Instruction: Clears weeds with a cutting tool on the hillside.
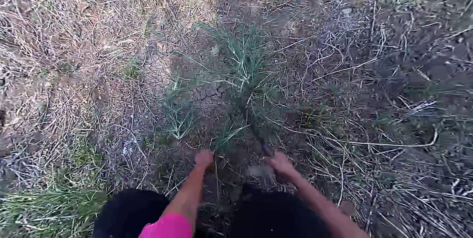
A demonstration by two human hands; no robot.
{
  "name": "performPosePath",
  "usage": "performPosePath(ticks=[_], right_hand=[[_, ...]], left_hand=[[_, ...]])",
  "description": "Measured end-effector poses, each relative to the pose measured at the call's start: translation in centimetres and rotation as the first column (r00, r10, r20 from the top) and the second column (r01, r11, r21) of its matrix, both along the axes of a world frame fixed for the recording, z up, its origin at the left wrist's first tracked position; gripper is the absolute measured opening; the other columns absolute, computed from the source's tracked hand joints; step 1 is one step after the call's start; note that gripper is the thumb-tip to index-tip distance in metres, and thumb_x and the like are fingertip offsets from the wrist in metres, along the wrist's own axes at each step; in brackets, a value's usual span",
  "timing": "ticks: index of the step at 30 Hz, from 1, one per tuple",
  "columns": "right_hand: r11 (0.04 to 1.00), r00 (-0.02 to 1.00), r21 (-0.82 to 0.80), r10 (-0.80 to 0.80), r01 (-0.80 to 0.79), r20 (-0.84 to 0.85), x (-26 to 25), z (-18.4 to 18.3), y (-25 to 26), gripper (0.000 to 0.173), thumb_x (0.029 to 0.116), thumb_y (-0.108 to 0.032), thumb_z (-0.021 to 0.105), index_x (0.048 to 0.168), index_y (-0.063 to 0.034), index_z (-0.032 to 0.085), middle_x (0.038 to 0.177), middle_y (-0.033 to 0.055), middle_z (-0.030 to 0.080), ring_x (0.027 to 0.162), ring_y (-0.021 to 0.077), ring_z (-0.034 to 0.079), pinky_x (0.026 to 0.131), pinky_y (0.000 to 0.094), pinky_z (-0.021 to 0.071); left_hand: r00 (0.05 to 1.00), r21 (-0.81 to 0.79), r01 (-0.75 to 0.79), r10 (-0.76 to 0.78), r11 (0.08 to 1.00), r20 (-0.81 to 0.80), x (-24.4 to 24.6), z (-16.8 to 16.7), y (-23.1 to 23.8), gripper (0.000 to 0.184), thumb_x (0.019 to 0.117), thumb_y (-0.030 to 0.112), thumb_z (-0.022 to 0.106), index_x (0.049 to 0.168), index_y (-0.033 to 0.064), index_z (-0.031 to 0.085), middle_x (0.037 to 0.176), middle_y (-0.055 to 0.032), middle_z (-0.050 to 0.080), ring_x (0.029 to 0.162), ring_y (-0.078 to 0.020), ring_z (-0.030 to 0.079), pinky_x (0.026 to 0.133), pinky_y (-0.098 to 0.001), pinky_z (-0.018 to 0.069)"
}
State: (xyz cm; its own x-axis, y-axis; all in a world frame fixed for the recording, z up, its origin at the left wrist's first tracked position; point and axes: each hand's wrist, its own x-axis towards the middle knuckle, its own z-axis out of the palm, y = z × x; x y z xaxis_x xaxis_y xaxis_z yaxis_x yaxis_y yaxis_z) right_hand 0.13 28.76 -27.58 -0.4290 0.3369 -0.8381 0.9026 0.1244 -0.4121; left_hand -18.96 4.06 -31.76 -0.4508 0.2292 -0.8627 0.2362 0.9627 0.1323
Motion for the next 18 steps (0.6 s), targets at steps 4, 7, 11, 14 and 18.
performPosePath(ticks=[4, 7, 11, 14, 18], right_hand=[[0.996, 0.980, 0.061, -0.047, 0.060, -0.193, 0.4, 8.3, 4.4, 0.037, 0.1040, -0.022, 0.062, 0.127, 0.0057, 0.056, 0.084, 0.0123, 0.062, 0.062, 0.0174, 0.060, 0.066, 0.0377, 0.0556], [0.957, 0.868, 0.183, -0.110, 0.223, -0.485, 1.0, 15.4, 6.6, 0.030, 0.1017, -0.015, 0.065, 0.122, 0.0053, 0.059, 0.075, 0.0075, 0.060, 0.057, 0.0124, 0.056, 0.060, 0.0325, 0.0531], [0.824, 0.491, 0.157, -0.162, 0.545, -0.856, -2.0, 20.3, 7.7, 0.033, 0.0950, -0.019, 0.062, 0.121, -0.0018, 0.053, 0.074, -0.0095, 0.057, 0.056, 0.0004, 0.059, 0.057, 0.0227, 0.0576], [0.702, 0.208, -0.050, -0.277, 0.710, -0.938, -5.3, 16.1, 6.0, 0.028, 0.0960, -0.016, 0.064, 0.118, -0.0053, 0.049, 0.069, -0.0100, 0.059, 0.053, 0.0060, 0.063, 0.056, 0.0305, 0.0618], [0.832, 0.704, 0.013, -0.461, 0.555, -0.540, -1.6, 0.6, -2.8, 0.043, 0.0990, -0.013, 0.063, 0.133, 0.0091, 0.049, 0.078, 0.0109, 0.062, 0.057, 0.0170, 0.063, 0.061, 0.0363, 0.0593]], left_hand=[[0.994, 0.008, -0.020, 0.021, 1.000, -0.103, -3.1, 0.5, -0.5, 0.048, 0.1117, 0.036, 0.035, 0.138, 0.0037, 0.060, 0.139, -0.0245, 0.060, 0.131, -0.0423, 0.057, 0.105, -0.0642, 0.0450], [0.976, 0.012, 0.018, -0.015, 1.000, -0.218, -10.6, 4.4, 0.3, 0.048, 0.1116, 0.035, 0.038, 0.140, 0.0015, 0.059, 0.140, -0.0275, 0.059, 0.132, -0.0454, 0.055, 0.107, -0.0654, 0.0421], [0.868, 0.006, -0.024, 0.024, 1.000, -0.496, -21.6, 11.0, -2.0, 0.045, 0.1098, 0.034, 0.044, 0.130, -0.0013, 0.065, 0.129, -0.0346, 0.062, 0.123, -0.0555, 0.058, 0.096, -0.0768, 0.0428], [0.770, 0.088, -0.170, 0.189, 0.981, -0.609, -25.0, 16.0, -4.9, 0.047, 0.1100, 0.032, 0.041, 0.127, -0.0046, 0.065, 0.129, -0.0375, 0.060, 0.124, -0.0574, 0.056, 0.096, -0.0785, 0.0402], [0.619, 0.314, -0.476, 0.567, 0.821, -0.544, -23.3, 14.5, -10.3, 0.052, 0.1047, 0.030, 0.054, 0.141, -0.0081, 0.050, 0.133, -0.0366, 0.058, 0.122, -0.0511, 0.059, 0.100, -0.0680, 0.0458]])
